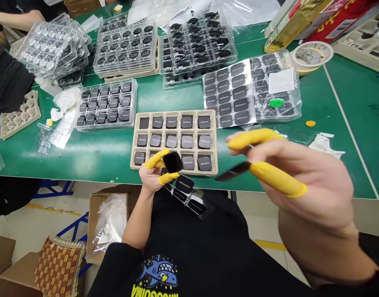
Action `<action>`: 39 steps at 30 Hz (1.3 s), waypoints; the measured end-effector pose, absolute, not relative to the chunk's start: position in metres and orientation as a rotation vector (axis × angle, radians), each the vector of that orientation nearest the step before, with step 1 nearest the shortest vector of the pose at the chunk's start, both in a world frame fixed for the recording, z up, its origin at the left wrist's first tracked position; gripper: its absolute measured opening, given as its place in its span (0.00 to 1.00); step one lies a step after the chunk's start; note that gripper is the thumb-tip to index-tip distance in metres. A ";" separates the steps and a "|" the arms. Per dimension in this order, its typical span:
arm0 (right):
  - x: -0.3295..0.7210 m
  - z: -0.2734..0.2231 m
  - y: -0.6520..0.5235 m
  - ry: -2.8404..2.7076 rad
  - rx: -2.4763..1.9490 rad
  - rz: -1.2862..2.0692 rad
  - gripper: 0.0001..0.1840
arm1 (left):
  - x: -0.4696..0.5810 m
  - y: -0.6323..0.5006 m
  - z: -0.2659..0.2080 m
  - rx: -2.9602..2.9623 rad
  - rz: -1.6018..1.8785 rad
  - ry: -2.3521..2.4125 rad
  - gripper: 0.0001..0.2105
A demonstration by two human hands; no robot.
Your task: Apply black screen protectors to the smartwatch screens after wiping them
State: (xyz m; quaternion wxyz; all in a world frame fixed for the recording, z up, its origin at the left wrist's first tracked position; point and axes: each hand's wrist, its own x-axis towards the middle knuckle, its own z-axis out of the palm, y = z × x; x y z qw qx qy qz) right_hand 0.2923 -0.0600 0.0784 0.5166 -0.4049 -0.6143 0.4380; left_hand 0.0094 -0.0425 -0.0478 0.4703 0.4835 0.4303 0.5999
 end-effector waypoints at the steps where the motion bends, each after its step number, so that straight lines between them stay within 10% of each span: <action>1: 0.288 0.087 -0.051 -1.506 -0.981 1.108 0.10 | 0.009 -0.043 -0.047 1.226 1.458 1.025 0.36; 39: 0.243 0.086 -0.004 -1.649 -0.968 1.734 0.15 | 0.007 -0.042 -0.030 1.586 1.491 0.690 0.35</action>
